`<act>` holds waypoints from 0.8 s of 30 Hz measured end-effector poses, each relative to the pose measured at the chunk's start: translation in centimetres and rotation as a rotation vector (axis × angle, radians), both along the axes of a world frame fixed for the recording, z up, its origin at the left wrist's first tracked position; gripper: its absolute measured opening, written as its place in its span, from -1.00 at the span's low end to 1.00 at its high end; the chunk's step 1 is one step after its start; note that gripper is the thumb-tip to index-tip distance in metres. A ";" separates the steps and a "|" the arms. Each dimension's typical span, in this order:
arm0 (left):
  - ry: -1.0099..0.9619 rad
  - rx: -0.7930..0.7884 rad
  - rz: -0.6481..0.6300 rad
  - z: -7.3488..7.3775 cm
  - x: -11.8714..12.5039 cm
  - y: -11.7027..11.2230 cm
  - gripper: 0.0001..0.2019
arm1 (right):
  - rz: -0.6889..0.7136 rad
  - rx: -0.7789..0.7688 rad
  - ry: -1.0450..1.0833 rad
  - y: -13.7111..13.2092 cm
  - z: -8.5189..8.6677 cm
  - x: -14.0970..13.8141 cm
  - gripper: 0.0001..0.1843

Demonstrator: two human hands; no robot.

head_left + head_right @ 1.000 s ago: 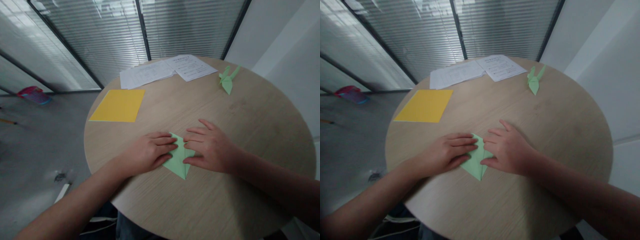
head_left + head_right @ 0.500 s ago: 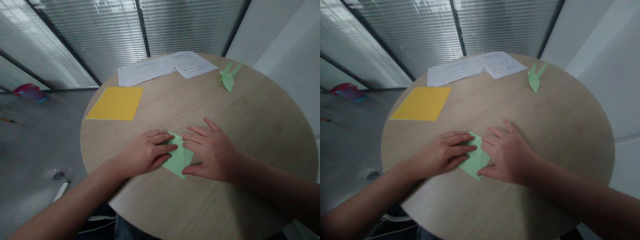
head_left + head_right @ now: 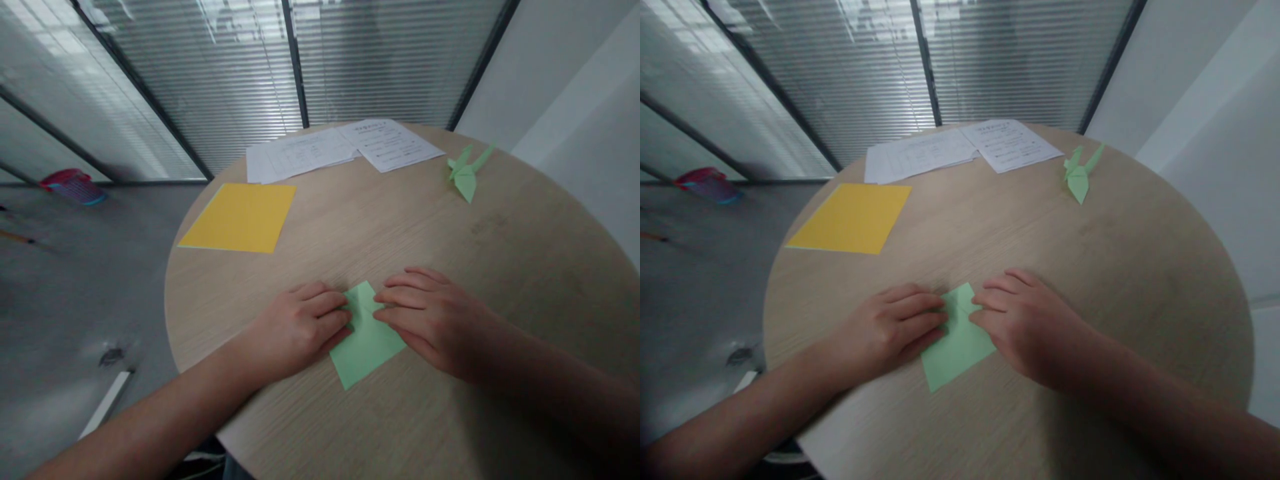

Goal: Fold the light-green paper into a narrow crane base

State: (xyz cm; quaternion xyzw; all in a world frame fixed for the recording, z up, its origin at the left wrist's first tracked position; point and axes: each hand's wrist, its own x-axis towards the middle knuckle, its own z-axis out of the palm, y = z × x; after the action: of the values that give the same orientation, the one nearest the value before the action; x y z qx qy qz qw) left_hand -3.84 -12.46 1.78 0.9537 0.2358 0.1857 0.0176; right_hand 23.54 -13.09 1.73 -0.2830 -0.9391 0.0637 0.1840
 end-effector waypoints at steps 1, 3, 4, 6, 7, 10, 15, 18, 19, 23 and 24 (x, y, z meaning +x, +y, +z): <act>-0.014 0.007 -0.007 0.0 0.0 0.0 -0.82 | -0.007 0.000 -0.001 -0.1 -0.1 -0.1 -0.76; -0.017 0.004 -0.018 0.0 0.0 0.1 -0.82 | -0.022 0.002 0.008 -0.2 -0.2 -0.4 -0.76; -0.009 -0.004 -0.015 0.0 0.0 0.1 -0.81 | -0.031 0.000 0.014 -0.2 -0.2 -0.5 -0.76; 0.017 -0.029 0.005 0.1 0.1 0.1 -0.80 | -0.050 -0.010 0.030 -0.2 -0.4 -0.8 -0.75; 0.031 -0.042 0.019 0.2 0.1 0.1 -0.80 | -0.060 -0.019 0.039 -0.2 -0.5 -1.0 -0.74; 0.059 -0.079 0.060 0.3 0.1 0.1 -0.79 | -0.099 -0.060 0.071 -0.1 -0.7 -1.2 -0.75; 0.093 -0.124 0.101 0.4 0.0 0.1 -0.72 | -0.127 -0.090 0.080 -0.1 -0.7 -1.5 -0.75; 0.117 -0.136 0.120 0.5 -0.1 0.4 -0.67 | -0.120 -0.052 0.060 0.1 -0.7 -1.7 -0.79; 0.130 -0.134 0.119 0.5 -0.2 0.5 -0.66 | -0.116 -0.032 0.054 0.2 -0.7 -1.7 -0.81; 0.189 -0.048 0.057 0.7 -0.3 1.3 -0.61 | -0.103 0.026 0.037 0.4 -0.7 -1.9 -0.86; 0.201 -0.020 0.036 0.7 -0.3 1.5 -0.61 | -0.106 0.034 0.035 0.4 -0.7 -1.9 -0.86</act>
State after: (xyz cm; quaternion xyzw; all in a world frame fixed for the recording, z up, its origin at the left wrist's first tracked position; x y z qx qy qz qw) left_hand -4.11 -11.01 2.51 0.9629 0.2554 0.0868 0.0000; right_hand 21.66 -12.72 1.00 -0.3280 -0.9204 0.0429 0.2085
